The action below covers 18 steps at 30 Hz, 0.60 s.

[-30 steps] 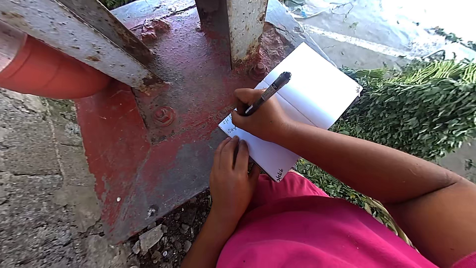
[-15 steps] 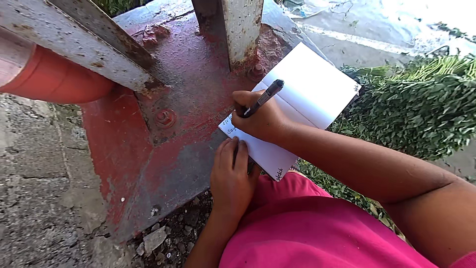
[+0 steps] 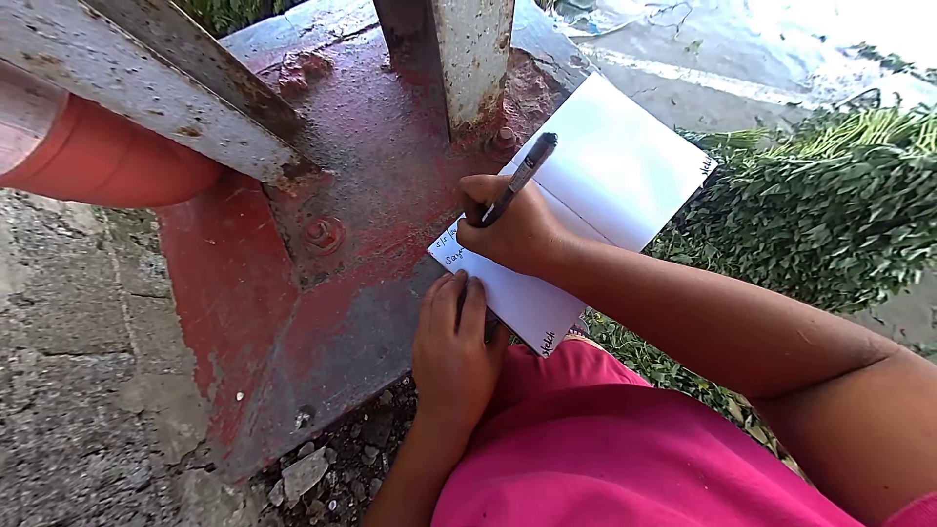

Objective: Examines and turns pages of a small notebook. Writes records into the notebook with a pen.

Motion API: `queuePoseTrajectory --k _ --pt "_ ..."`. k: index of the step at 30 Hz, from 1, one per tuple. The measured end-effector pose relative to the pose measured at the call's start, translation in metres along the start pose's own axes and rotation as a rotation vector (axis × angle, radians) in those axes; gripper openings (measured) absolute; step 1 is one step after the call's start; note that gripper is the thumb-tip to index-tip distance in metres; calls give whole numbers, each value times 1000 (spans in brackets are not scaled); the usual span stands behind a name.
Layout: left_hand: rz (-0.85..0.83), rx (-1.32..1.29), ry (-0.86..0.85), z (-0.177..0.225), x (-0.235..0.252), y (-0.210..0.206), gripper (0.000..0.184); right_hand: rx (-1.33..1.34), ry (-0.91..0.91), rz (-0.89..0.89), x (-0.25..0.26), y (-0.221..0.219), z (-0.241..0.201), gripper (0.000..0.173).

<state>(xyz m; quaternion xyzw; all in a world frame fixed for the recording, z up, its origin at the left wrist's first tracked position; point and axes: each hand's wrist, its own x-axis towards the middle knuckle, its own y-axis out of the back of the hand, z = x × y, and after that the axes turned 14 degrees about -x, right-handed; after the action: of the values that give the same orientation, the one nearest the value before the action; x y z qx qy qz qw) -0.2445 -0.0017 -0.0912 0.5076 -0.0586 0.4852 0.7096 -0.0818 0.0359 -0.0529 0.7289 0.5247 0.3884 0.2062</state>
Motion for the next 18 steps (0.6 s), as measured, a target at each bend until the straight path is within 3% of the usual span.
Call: queuePoseTrajectory --k 8,13,18 --pt "-4 -9 19 0 0 0 40 -22 3 25 1 0 0 15" --pt "-9 -39 37 1 1 2 38 277 -175 -73 17 21 4 13" --pt "-9 -75 52 2 1 0 39 278 -1 -239 15 13 -7 13"
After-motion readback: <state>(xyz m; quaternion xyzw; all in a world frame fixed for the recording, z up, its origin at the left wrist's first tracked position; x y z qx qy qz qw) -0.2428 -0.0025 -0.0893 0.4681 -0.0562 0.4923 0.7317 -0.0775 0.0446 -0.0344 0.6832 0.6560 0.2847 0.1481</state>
